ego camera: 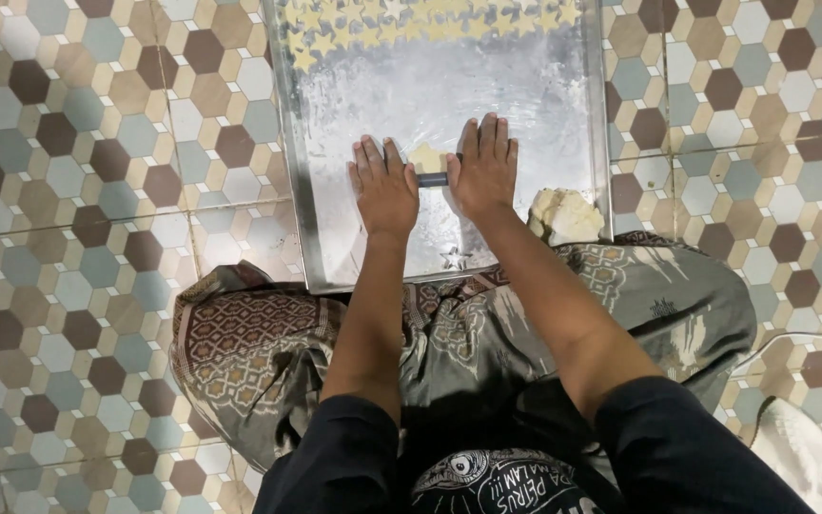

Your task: Flattening small pieces of dough using a metal rod on a tray to create star-shaped cookies.

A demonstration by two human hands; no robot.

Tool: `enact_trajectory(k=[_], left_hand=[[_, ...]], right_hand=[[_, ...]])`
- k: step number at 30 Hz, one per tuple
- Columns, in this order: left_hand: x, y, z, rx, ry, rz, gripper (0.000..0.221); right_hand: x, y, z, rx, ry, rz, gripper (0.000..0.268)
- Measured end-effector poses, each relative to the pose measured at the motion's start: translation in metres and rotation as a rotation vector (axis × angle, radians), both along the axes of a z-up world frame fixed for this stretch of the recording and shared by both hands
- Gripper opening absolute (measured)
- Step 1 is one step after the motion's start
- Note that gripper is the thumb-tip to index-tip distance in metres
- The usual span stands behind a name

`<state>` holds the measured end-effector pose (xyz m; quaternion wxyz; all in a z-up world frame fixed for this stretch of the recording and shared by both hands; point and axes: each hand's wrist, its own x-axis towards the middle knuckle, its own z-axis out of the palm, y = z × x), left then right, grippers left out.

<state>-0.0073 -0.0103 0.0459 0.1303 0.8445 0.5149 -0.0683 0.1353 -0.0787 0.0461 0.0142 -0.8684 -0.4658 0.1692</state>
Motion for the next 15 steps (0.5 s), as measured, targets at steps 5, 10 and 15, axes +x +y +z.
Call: enact_trajectory(k=[5, 10, 15], left_hand=[[0.010, 0.019, -0.006, -0.011, -0.044, 0.015, 0.062], [0.022, 0.040, -0.039, 0.286, -0.226, -0.017, 0.057], [0.034, 0.061, -0.029, 0.224, -0.227, -0.017, 0.057]], right_hand=[[0.010, 0.023, 0.006, -0.040, 0.034, -0.028, 0.069], [0.025, 0.042, -0.006, 0.106, -0.002, -0.029, 0.071], [0.037, 0.064, -0.003, 0.080, 0.002, -0.022, 0.074]])
